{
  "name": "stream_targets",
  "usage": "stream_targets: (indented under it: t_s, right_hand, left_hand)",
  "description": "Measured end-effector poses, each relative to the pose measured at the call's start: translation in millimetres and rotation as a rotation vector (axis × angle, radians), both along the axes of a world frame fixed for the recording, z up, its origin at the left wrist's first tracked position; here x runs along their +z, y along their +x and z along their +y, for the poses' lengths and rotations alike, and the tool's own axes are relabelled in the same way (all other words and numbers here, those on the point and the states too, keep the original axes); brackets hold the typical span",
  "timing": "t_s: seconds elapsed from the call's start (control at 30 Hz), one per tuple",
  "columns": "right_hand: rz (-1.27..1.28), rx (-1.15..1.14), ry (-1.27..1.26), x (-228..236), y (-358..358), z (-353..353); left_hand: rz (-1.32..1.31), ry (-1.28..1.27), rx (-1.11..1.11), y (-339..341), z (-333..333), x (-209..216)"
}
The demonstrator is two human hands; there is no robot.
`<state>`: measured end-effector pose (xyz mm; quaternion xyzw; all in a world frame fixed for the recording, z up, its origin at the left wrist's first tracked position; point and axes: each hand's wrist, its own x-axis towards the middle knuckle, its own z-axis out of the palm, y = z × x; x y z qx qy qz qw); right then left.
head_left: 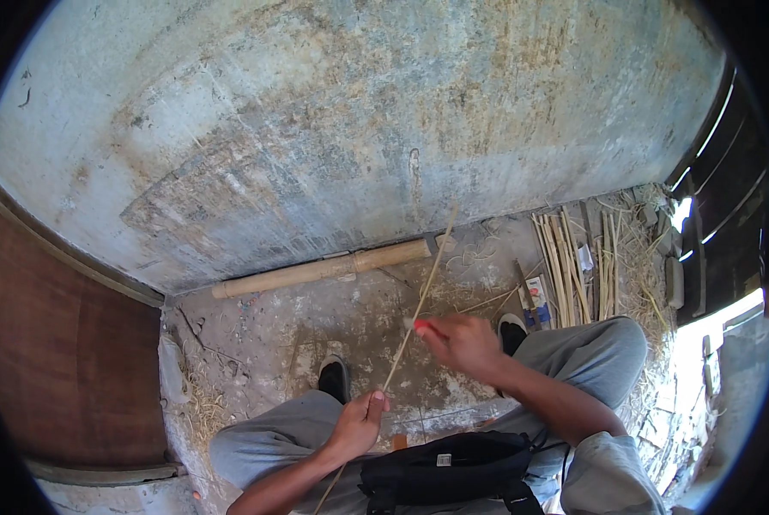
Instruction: The person sharpens a thin bamboo stick using a small red utility knife, peeling off thin shavings by hand while sitting on the floor.
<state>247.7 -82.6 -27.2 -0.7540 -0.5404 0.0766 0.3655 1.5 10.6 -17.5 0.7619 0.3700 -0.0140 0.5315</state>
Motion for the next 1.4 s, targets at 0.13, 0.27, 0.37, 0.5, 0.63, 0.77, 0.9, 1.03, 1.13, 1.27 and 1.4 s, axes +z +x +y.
stream_targets:
  t_s: [0.13, 0.27, 0.37, 0.5, 0.63, 0.77, 0.9, 1.03, 1.13, 1.27, 1.4]
  right_hand:
    - [0.056, -0.128, -0.014, 2.7, 35.1, 8.5]
    - [0.089, -0.021, 0.032, 1.8, 13.5, 6.3]
    - [0.037, 0.093, -0.014, 11.3, -11.4, -3.1]
    - [0.035, 0.109, -0.057, 16.3, -14.6, -0.7]
    - [-0.033, 0.06, -0.045, 6.5, -13.5, -0.9]
    - [-0.109, 0.038, 0.035, 7.9, -13.9, -1.1]
    - [-0.128, 0.029, 0.047, 8.3, -10.8, -2.9]
    - [-0.149, 0.009, 0.072, 4.0, -8.6, -1.1]
    - [-0.156, -0.003, 0.071, 5.0, -7.0, 0.1]
    - [-0.108, -0.016, 0.0, 5.6, -4.6, 1.6]
    - [-0.002, -0.083, -0.079, -4.1, 23.1, 7.0]
  left_hand:
    - [-0.049, -0.006, -0.026, -7.6, -3.7, -3.3]
    - [-0.028, -0.182, 0.06, -4.0, 3.5, -7.0]
    - [-0.087, -0.572, 0.193, 3.8, 8.9, -0.5]
    - [-0.143, -0.094, 0.067, -2.0, 4.0, -15.2]
    - [-0.113, -0.011, 0.045, -0.1, 2.1, -12.0]
    - [-0.066, -0.024, 0.03, 0.9, 4.6, -6.2]
    - [-0.036, -0.006, 0.029, 4.2, 2.0, 0.5]
    - [-0.025, -0.04, 0.037, 3.9, 2.0, 2.6]
    - [-0.018, -0.03, 0.037, 4.5, 3.3, 1.2]
    - [-0.017, 0.001, 0.028, 2.3, 3.7, -3.5]
    - [0.052, -0.034, 0.015, -0.7, -2.6, 1.7]
